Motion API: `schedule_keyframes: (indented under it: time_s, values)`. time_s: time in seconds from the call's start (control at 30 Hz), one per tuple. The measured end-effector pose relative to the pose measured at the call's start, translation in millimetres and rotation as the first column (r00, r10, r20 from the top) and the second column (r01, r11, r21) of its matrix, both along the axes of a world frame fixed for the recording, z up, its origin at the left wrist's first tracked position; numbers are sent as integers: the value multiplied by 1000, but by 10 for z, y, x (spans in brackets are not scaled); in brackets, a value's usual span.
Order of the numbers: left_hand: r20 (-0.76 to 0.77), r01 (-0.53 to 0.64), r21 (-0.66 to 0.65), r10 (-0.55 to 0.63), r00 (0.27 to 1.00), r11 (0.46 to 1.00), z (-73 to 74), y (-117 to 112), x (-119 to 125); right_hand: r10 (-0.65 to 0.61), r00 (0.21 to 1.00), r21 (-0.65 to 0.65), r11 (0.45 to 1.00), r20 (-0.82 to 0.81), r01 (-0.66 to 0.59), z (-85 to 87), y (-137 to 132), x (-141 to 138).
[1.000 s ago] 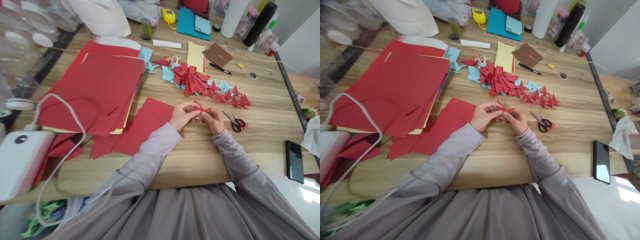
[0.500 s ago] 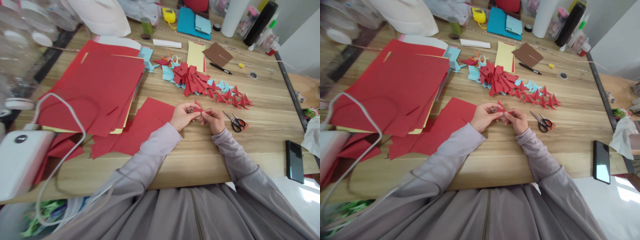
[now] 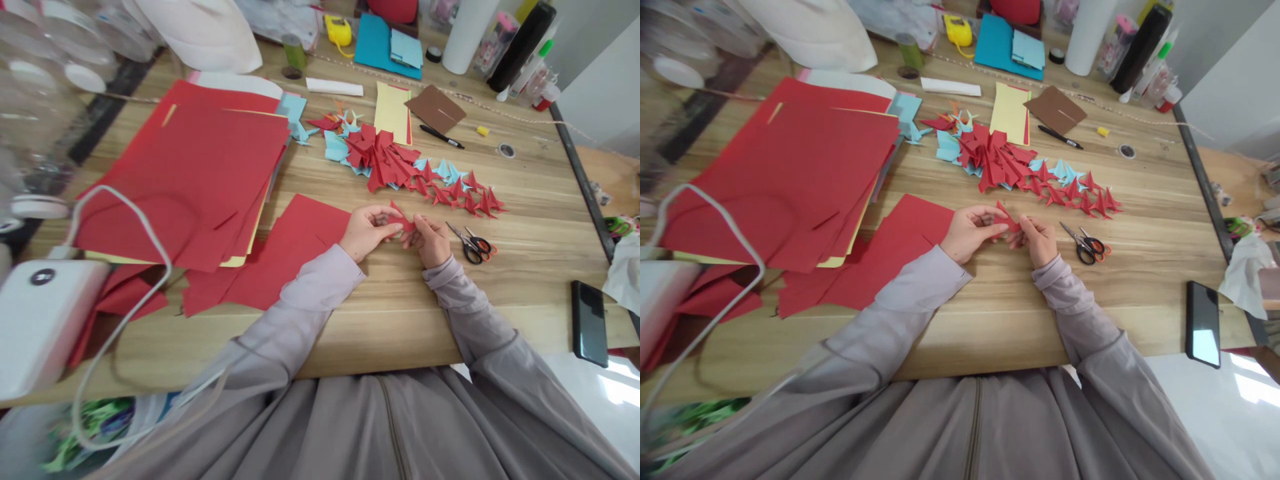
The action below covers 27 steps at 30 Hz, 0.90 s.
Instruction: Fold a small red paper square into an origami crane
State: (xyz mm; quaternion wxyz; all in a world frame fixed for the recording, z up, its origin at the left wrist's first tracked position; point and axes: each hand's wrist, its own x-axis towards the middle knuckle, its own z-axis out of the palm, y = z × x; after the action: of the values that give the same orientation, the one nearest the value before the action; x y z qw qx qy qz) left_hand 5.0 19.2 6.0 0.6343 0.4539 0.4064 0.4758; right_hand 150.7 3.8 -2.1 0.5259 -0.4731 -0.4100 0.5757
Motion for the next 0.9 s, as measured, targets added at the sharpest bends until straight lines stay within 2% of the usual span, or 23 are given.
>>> schedule_keyframes:
  time_s: [0.13, 0.37, 0.7, 0.9]
  values:
    - [2, 1, 4, -1, 1000, 1000, 7, -10, -4, -49, 998, 27, 998, 26, 49, -9, 8, 6]
    - [-11, -4, -15, 3, 1000, 1000, 6, -16, 15, -63, 993, 72, 996, 104, 55, 39, -21, -22]
    - [-22, -31, -33, 30, 999, 999, 16, -8, 18, -82, 995, 20, 997, 65, 81, 7, 6, -10]
    - [-29, -50, -26, 49, 998, 998, 16, -21, 19, -119, 989, 68, 991, 83, 113, -10, 9, 13]
